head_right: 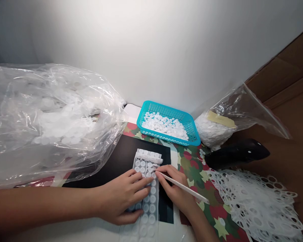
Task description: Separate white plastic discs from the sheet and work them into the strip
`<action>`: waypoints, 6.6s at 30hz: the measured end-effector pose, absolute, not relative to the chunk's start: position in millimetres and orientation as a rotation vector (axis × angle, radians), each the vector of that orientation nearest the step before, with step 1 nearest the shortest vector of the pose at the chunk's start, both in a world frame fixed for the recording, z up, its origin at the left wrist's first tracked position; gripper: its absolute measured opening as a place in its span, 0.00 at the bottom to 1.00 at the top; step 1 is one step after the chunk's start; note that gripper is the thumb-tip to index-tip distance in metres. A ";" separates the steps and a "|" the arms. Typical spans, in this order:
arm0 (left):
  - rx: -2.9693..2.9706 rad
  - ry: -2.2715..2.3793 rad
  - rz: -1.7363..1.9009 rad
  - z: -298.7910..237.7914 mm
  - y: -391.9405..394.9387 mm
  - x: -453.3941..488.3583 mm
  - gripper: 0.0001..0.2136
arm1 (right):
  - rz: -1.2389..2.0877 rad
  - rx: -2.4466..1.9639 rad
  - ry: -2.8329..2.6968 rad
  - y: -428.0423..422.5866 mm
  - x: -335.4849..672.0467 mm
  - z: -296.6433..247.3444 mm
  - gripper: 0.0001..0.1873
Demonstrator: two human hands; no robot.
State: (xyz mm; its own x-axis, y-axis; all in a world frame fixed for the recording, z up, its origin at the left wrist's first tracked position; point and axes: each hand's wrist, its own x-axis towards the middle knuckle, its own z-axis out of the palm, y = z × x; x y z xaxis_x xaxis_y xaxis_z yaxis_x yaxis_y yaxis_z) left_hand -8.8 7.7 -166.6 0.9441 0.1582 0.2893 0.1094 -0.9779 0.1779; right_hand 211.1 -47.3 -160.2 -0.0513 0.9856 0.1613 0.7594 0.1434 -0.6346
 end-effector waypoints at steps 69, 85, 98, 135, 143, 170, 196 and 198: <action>2.923 0.205 0.429 -163.2 7.0 -8.0 0.14 | -0.005 -1.346 -2.213 -44.1 207.6 -165.3 0.11; 2.897 0.204 0.415 -160.6 7.3 -7.1 0.15 | -0.134 -1.359 -2.043 -47.2 201.2 -169.9 0.13; 2.869 0.229 0.431 -161.2 7.0 -7.7 0.13 | -0.079 -1.404 -2.012 -45.1 201.8 -172.5 0.12; 2.854 0.290 0.403 -164.7 8.1 -8.5 0.19 | -0.091 -1.356 -2.056 -44.1 200.9 -167.9 0.11; 2.861 0.293 0.426 -164.2 7.0 -10.0 0.19 | -0.415 -1.572 -1.902 -44.6 220.8 -160.4 0.10; 2.855 0.257 0.430 -168.2 6.5 -9.5 0.21 | 0.344 -1.291 -2.074 -40.4 212.4 -175.0 0.10; 3.168 0.219 0.759 -178.6 -10.2 -5.9 0.19 | 0.439 -1.165 -2.189 -48.2 212.0 -162.6 0.10; 3.162 0.215 0.720 -177.6 -9.4 -6.2 0.19 | 0.417 -1.153 -2.209 -47.7 211.7 -161.6 0.10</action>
State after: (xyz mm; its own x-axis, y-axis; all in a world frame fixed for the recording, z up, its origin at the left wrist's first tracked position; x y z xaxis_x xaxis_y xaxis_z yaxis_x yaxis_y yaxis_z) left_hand -6.2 -9.4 -177.6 0.8934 0.1043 0.4370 0.1522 -0.9854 -0.0758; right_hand 211.7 -47.7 -161.6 -0.4381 0.8200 0.3682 0.6296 0.5723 -0.5255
